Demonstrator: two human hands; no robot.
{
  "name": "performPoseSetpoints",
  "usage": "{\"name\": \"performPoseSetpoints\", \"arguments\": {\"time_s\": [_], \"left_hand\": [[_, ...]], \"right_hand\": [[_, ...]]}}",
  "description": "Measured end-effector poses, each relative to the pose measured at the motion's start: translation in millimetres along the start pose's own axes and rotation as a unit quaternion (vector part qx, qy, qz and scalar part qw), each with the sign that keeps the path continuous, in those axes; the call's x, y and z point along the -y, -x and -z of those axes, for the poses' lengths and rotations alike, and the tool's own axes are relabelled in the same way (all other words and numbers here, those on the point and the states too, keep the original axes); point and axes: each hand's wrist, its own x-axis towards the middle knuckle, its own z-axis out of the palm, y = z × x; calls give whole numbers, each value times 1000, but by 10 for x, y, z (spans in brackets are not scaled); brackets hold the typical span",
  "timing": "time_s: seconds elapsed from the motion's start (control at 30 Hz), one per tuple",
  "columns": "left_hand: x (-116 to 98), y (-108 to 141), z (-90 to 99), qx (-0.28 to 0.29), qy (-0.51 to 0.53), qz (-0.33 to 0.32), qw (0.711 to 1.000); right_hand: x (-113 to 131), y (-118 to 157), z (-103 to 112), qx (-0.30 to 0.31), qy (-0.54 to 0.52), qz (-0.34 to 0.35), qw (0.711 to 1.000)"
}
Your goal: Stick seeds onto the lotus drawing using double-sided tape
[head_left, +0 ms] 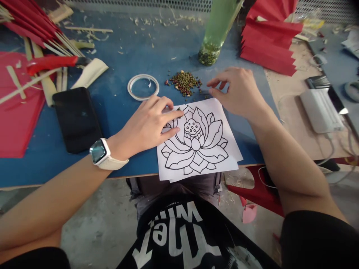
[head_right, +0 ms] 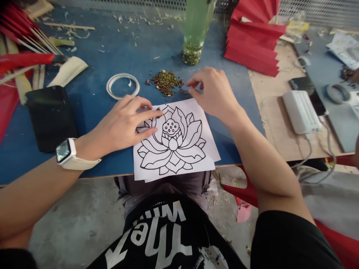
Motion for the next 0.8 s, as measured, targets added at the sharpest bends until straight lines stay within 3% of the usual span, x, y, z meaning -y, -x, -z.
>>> {"name": "performPoseSetpoints", "arguments": {"time_s": [0.27, 0.57, 0.67, 0.8], "left_hand": [[34, 4, -36, -10, 14, -3, 1000], [13, 0, -40, -11, 18, 8, 1000], [16, -5, -56, -15, 23, 17, 999], [9, -11, -62, -10, 20, 22, 1000]], "right_hand": [[134, 21, 95, 67, 5, -18, 998], [-51, -11, -96, -4, -65, 9, 998], [101, 53, -103, -7, -119, 44, 992], [484, 181, -115, 56, -181, 62, 980]]}}
